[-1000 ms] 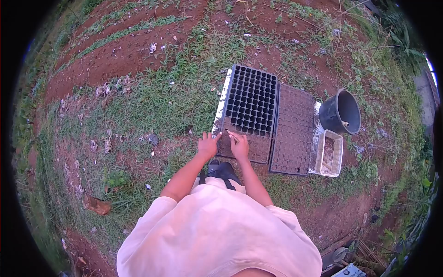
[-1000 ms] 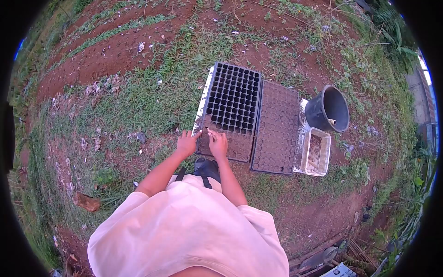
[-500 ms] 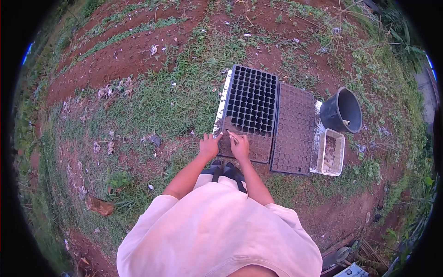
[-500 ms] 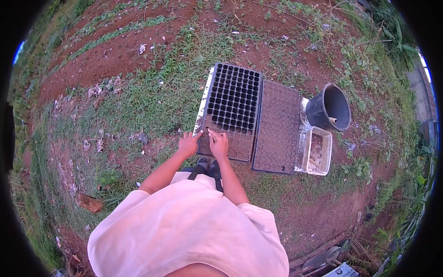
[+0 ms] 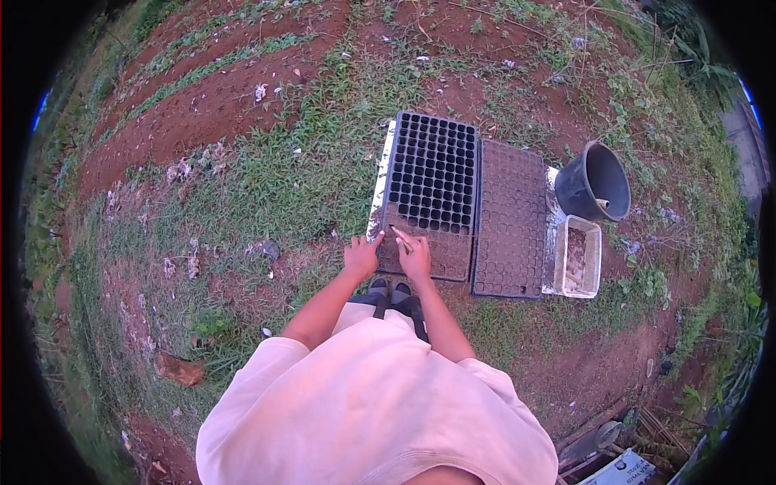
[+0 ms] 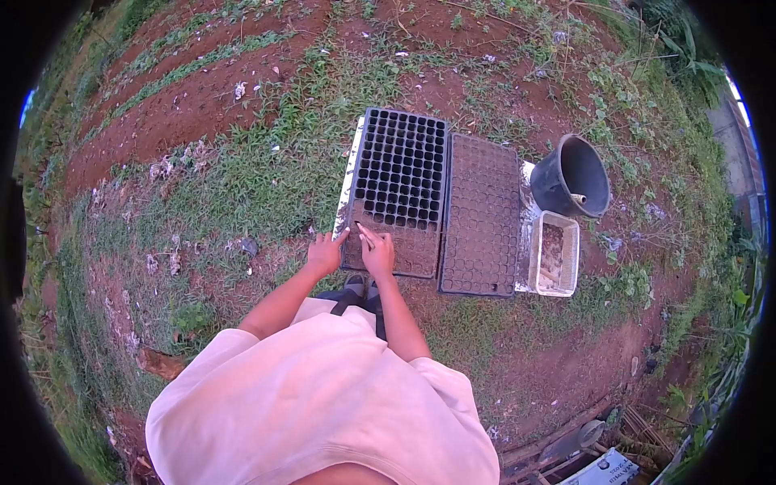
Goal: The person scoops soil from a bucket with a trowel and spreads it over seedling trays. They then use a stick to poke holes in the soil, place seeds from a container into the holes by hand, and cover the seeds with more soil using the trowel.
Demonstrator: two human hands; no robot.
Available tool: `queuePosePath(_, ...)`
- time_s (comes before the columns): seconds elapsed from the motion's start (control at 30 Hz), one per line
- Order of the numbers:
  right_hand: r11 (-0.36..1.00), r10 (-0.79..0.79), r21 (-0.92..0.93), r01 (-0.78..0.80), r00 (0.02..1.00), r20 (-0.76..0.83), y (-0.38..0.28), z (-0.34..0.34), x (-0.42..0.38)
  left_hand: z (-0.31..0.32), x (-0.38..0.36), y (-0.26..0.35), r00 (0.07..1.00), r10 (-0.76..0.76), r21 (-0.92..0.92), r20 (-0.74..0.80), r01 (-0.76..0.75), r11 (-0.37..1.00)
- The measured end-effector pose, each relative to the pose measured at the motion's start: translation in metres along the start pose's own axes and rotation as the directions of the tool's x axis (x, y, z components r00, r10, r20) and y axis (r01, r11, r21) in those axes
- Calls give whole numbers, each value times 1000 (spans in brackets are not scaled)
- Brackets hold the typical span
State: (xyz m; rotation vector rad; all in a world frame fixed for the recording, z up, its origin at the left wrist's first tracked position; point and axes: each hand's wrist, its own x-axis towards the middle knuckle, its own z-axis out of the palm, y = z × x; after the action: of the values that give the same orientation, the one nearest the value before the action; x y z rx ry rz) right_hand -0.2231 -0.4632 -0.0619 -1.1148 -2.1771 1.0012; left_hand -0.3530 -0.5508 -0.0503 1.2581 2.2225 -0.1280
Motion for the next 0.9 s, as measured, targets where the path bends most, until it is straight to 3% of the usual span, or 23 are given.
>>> queuePosePath(0.6, 998, 56, 39, -54, 998, -37, -1, 6, -1, -1, 1, -3, 999, 29, 55, 26, -30, 998)
queuePosePath(0.9, 997, 67, 32, -67, 998, 5, 1, 3, 5, 7, 2, 0, 999, 5, 46, -37, -3, 999)
